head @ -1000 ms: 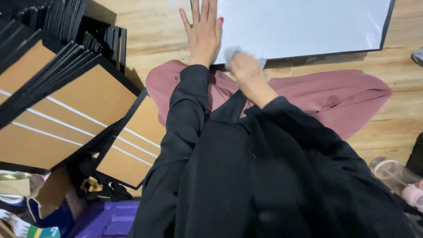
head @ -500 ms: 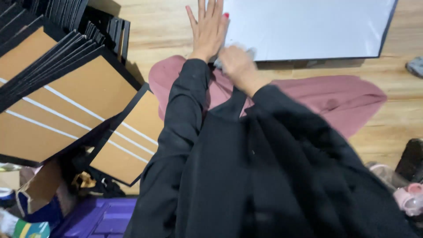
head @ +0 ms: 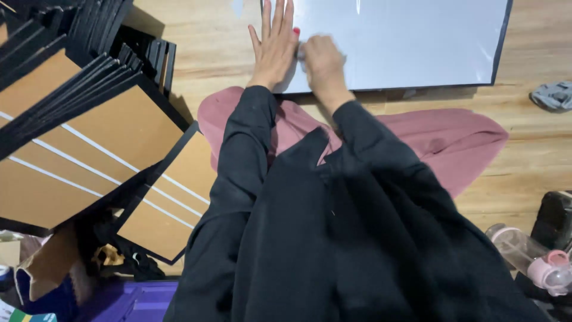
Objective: The person sits on the floor and wipes the surface of a black rectangular frame with a gray cloth. They flip the frame over to clean the other side, then place a white sheet of paper onto the frame and smooth it down with their hands. The person repeats this process with another frame.
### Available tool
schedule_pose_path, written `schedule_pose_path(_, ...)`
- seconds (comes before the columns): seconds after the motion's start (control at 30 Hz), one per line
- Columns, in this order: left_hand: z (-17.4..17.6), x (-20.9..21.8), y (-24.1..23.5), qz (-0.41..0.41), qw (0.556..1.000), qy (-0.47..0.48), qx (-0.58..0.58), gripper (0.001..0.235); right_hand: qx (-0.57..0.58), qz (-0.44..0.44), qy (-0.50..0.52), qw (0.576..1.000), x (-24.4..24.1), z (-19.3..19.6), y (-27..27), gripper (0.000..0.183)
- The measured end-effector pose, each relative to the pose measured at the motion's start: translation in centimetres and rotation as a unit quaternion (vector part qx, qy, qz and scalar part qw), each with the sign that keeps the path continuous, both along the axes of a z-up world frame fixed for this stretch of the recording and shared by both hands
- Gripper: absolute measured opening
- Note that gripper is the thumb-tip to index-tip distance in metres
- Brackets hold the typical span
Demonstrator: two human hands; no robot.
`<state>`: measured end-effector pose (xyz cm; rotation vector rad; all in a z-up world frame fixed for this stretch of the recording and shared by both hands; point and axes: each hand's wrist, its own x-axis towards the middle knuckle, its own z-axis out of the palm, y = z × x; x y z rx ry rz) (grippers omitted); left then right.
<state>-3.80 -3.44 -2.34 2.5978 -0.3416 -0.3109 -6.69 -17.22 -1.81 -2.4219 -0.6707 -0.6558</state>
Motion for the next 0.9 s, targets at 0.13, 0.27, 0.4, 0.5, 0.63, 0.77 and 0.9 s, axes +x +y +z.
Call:
schedule_pose_path(0.13,-0.4,-0.6,-0.1,-0.005,0.999,-0.008,0.049,0.049,-0.010,0.045,0.031,0.998,-4.6,1.3,0.6,0.010)
schedule_pose_path(0.27,4.0,-0.7,-1.4,-0.001,0.984,-0.039,0.172,0.050,-0.031,0.105,0.233,0.966,-7.0,-2.7,-1.1,0.006)
schedule_pose_path(0.4,6.2,-1.6,-3.7,0.038,0.970,-0.080,0.226,0.054,0.093,-0.053,0.119,0.987,-5.3,2.0,-4.8,0.033)
schedule_pose_path(0.5,6.1,-1.3,-5.7,-0.107,0.962,-0.102,0.231,0.055,-0.036,-0.085,0.087,0.992,-3.9,2.3,-5.3,0.010)
schedule_pose_path(0.63,5.0,-1.5,-6.0,-0.094,0.956,-0.088,0.264,0.056,-0.019,-0.039,0.097,0.994,-4.9,1.3,-6.2,0.017)
schedule_pose_path(0.77,4.7,-1.7,-6.2,-0.096,0.960,-0.069,0.255,0.055,-0.068,-0.121,0.067,0.988,1.4,-1.0,-8.0,0.015)
schedule_pose_path(0.9,4.0,-1.5,-5.8,-0.061,0.969,-0.078,0.225,0.054,-0.072,-0.173,0.000,0.982,5.8,0.6,-7.4,0.009)
